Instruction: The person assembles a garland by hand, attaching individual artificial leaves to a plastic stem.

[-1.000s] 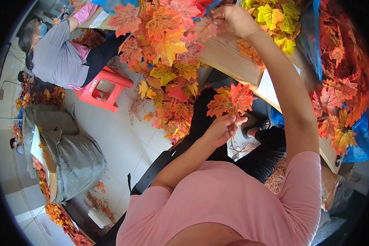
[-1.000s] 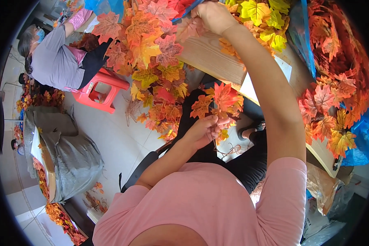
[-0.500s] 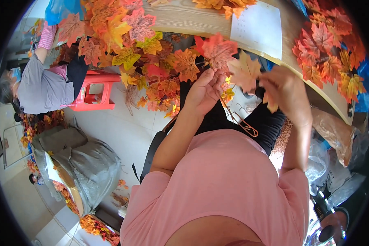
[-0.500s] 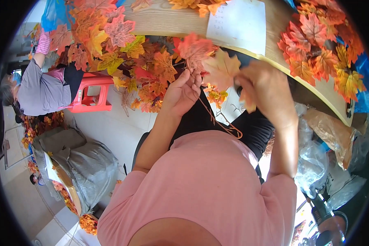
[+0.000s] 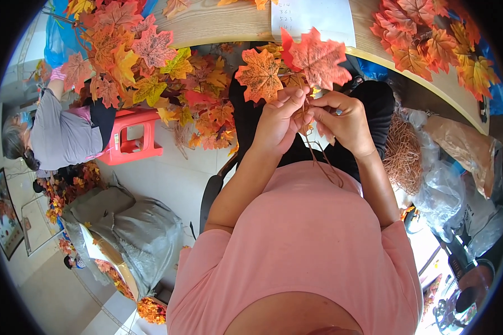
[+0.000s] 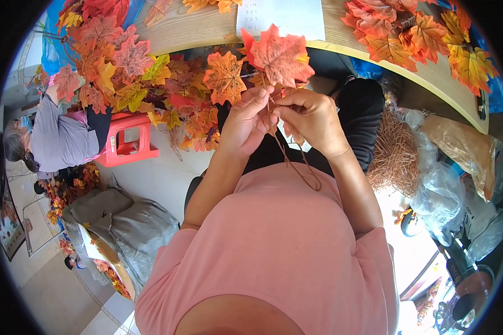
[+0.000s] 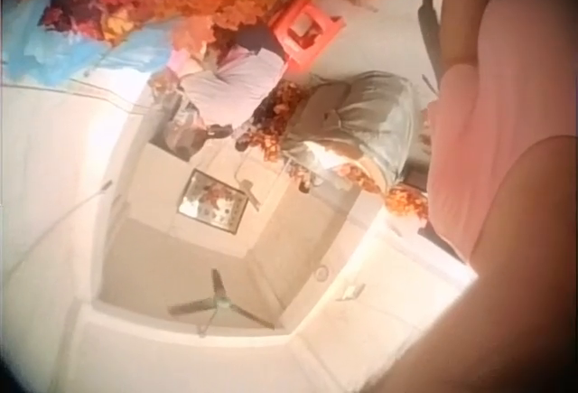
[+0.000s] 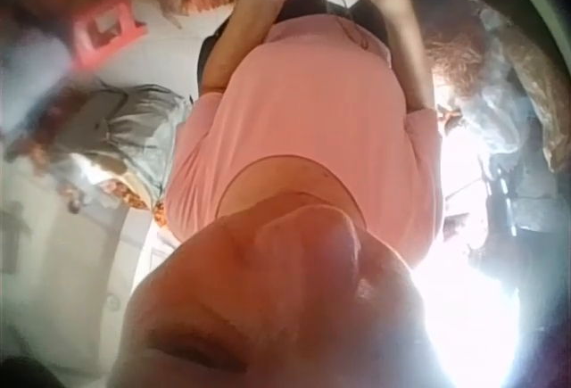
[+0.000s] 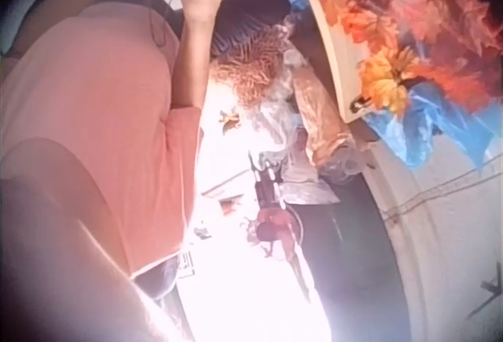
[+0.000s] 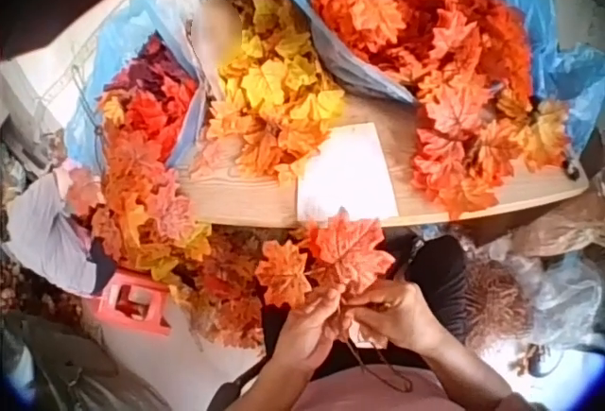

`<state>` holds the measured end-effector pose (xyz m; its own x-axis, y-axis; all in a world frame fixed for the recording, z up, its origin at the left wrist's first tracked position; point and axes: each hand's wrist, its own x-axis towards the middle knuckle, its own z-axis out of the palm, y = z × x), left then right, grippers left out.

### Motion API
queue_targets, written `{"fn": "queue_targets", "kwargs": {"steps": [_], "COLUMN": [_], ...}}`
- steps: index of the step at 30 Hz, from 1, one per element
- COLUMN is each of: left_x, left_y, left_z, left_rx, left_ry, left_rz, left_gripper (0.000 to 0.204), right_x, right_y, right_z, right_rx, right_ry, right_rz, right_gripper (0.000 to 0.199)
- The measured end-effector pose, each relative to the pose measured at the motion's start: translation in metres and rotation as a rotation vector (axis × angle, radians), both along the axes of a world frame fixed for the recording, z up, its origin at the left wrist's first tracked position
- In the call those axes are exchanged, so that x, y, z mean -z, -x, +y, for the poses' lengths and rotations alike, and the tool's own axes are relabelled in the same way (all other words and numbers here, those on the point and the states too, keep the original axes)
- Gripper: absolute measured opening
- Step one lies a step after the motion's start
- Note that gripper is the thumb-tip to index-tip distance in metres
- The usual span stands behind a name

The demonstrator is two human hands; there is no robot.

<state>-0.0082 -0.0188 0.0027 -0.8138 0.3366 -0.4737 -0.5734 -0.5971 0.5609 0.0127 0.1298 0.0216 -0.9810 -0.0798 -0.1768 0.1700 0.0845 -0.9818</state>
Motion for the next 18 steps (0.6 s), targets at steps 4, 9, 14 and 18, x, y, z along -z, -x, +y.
{"fn": "queue_targets", "kwargs": {"steps": [4,9,14,18], "left_x": [0.0008,0.0003,0.0002,0.0014], "left_y": [-0.001,-0.0008,-0.0008,-0.0013], "left_z": [-0.0028,-0.0029,-0.0038,-0.0042], "left_rx": [0.061,0.043,0.017,0.039], "left_ry": [0.022,0.032,0.043,0.045], "left_rz": [0.041,0.072,0.032,0.045], "left_gripper": [0.019,0.021,0.021,0.02], "right_x": [0.0066,0.0063,0.0064,0.0089], "right_y": [0.0011,0.0022,0.0034,0.0035], "right_z": [-0.0013,-0.0015,-0.0002,-0.0006], "right_rx": [-0.018,-0.042,-0.059,-0.058], "right_ry": [0.059,0.017,-0.034,-0.067], "right_rz": [0.054,0.088,0.096,0.14], "right_gripper": [0.007,0.008,0.009,0.009]}}
